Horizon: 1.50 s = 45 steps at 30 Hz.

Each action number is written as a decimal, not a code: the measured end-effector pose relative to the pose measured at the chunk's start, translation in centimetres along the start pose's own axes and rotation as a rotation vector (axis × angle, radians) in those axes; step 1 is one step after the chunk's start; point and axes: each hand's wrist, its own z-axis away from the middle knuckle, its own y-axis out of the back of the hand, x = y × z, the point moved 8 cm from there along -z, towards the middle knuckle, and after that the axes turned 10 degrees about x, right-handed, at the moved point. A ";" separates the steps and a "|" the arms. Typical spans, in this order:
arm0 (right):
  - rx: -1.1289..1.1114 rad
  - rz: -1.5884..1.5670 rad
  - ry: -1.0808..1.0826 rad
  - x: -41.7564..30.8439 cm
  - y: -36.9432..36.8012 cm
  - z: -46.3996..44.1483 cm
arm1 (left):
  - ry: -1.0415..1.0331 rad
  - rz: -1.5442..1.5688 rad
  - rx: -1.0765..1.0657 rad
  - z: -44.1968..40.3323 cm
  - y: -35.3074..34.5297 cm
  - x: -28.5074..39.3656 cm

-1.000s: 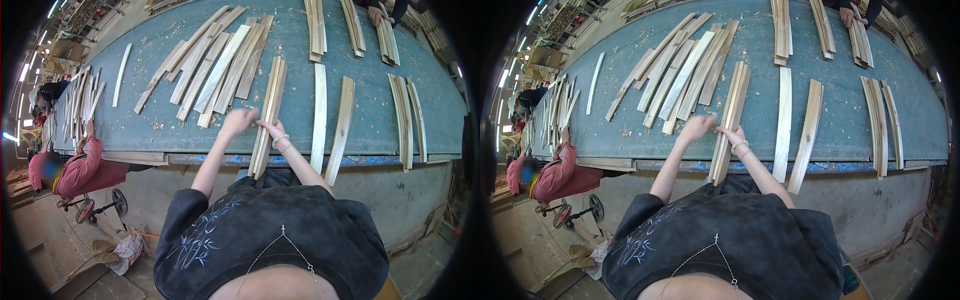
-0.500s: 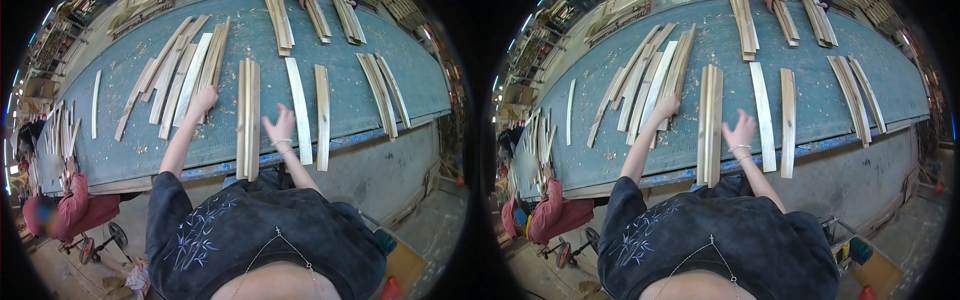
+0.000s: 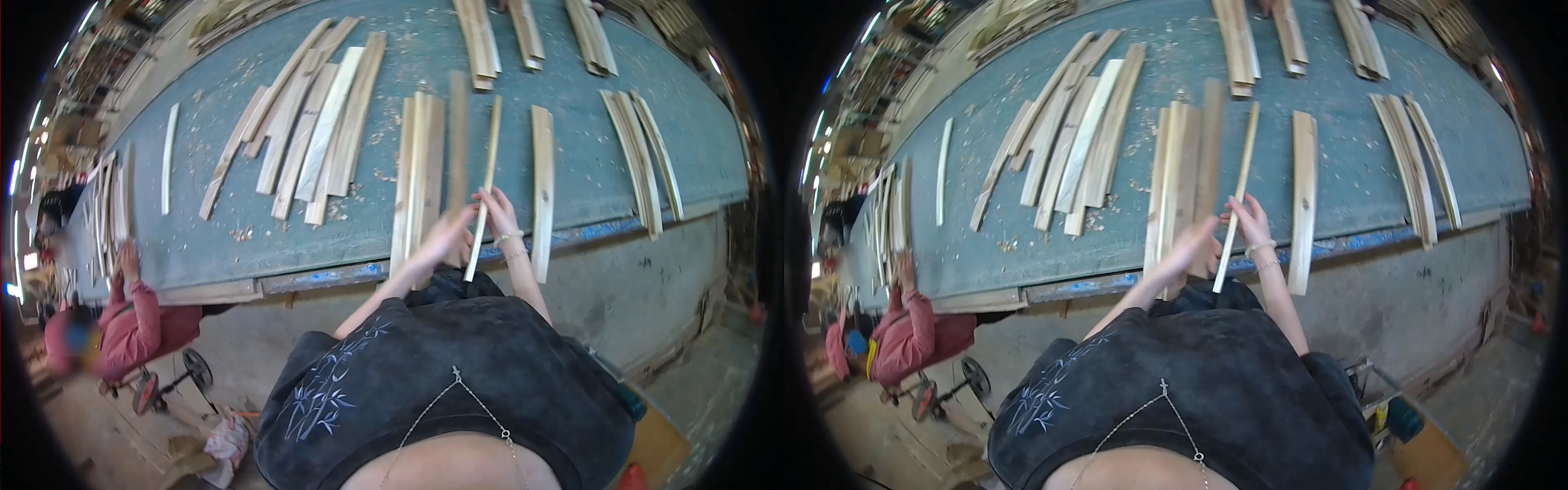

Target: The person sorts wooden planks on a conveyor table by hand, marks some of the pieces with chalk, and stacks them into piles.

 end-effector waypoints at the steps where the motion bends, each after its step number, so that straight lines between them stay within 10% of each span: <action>1: -0.085 -0.048 -0.122 2.1 -0.3 -1.2 | -0.073 -0.200 0.138 -0.4 0.0 -1.4; 5: -0.254 -0.437 -0.469 2.0 -3.5 3.2 | -0.151 -0.841 0.143 0.8 -0.6 -0.2; 7: -0.413 -0.419 -0.438 2.7 -3.1 2.7 | -0.225 -1.430 -0.227 1.5 -0.8 -0.6; 9: -0.289 -0.161 -0.339 2.8 -1.3 1.4 | -0.181 -1.128 -0.299 0.2 2.7 1.3; 14: 0.072 0.652 0.430 -2.9 3.0 -1.1 | -0.254 -1.463 1.379 1.3 23.2 9.8; 19: 0.536 1.426 0.549 -4.4 3.2 0.6 | -0.498 -1.443 1.368 1.1 27.1 6.4; 23: 0.438 1.135 0.989 -6.2 -1.7 3.3 | -0.492 -1.402 1.295 2.7 26.2 6.3; 27: 0.006 0.638 0.272 -0.8 -7.6 2.2 | -0.502 -0.840 0.940 7.1 22.5 7.4; 34: 0.112 0.127 -0.086 6.8 -9.9 -1.1 | -0.190 0.080 0.700 1.3 20.3 -0.6; 38: -0.089 0.051 -0.191 8.1 -10.4 -2.0 | -0.508 -0.004 0.731 -2.7 17.0 -0.3; 45: -0.283 -0.196 -0.363 8.0 -11.8 -0.3 | -0.316 0.440 0.689 -3.4 18.4 -2.4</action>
